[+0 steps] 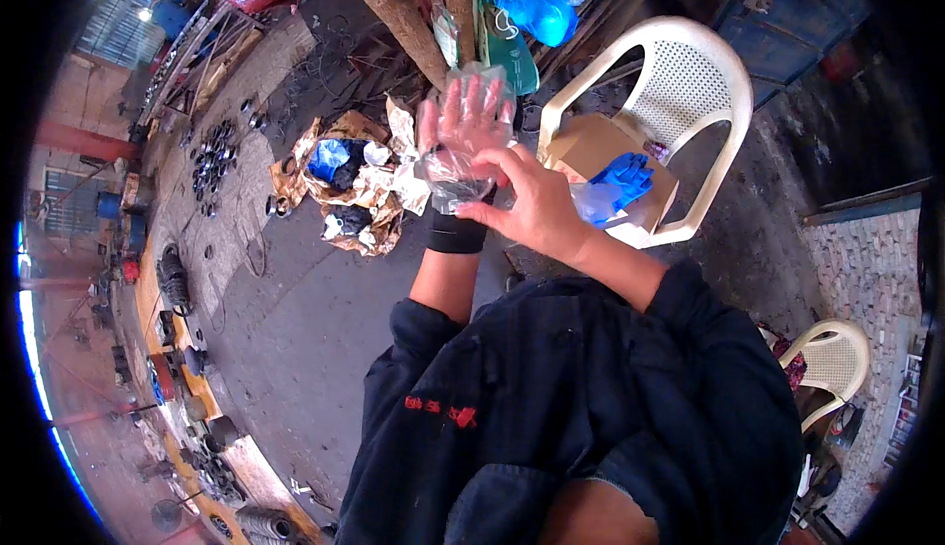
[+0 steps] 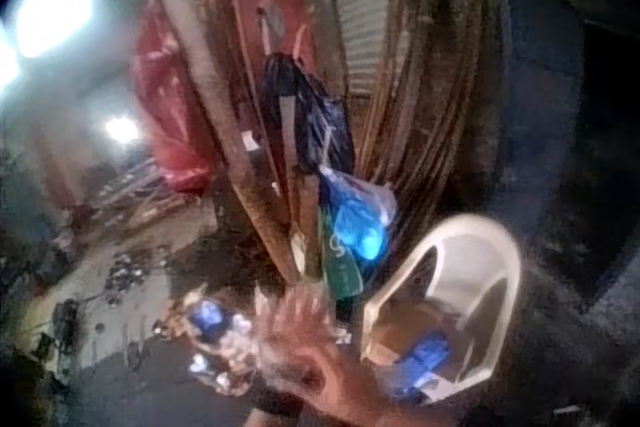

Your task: The person wipes several small metal mechanical parts with a blue cloth while they are submerged in a container of liquid. They then walk across the workshop, remove a pair of blue gloves, and put on a pair of clear disposable gloves.

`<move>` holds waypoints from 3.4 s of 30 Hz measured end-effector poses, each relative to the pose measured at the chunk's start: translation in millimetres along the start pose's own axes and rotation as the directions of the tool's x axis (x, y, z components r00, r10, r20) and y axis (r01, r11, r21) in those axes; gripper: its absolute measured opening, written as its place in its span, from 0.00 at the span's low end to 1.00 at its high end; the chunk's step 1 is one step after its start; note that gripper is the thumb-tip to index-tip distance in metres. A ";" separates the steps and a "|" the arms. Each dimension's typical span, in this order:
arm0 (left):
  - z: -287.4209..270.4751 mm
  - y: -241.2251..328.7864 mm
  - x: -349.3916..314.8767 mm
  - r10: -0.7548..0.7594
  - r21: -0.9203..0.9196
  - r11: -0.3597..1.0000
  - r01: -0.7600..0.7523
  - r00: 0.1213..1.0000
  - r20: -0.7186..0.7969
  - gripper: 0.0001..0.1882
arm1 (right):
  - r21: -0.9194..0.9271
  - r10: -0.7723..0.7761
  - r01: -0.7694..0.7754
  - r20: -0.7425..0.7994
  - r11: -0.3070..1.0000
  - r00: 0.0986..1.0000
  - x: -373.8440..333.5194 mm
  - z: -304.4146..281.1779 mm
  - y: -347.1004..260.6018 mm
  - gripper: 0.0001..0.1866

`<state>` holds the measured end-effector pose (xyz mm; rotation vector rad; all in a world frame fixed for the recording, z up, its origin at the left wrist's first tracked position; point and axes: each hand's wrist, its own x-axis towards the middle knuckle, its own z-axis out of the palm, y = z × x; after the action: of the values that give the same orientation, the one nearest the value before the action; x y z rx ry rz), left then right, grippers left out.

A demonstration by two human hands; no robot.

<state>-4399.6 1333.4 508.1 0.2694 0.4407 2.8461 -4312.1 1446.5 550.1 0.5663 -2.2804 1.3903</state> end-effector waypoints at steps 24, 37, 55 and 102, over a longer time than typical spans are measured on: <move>67.3 17.9 -3.3 0.199 -0.128 0.973 -0.194 0.980 0.029 0.34 | 0.021 0.103 -0.108 0.171 0.994 0.980 -11.2 33.4 32.6 0.08; 23.7 12.8 -11.7 0.008 -0.036 0.999 -0.014 0.986 -0.166 0.38 | -0.149 -0.074 0.101 0.176 0.984 0.982 -38.8 4.4 13.0 0.07; -25.7 -11.0 -21.4 0.206 0.485 0.874 0.037 0.876 -0.437 0.37 | -0.168 -0.277 0.305 0.171 0.937 0.945 -32.2 17.3 -7.0 0.06; -37.5 -28.3 -86.5 0.123 0.946 -0.323 0.016 0.992 0.025 0.12 | 0.334 0.768 -0.860 0.400 0.386 0.500 -15.6 -69.2 57.9 0.18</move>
<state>-4319.4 1325.9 451.6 0.3890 2.8698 1.4761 -4321.0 1535.0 528.4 -0.4962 -2.4180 2.5475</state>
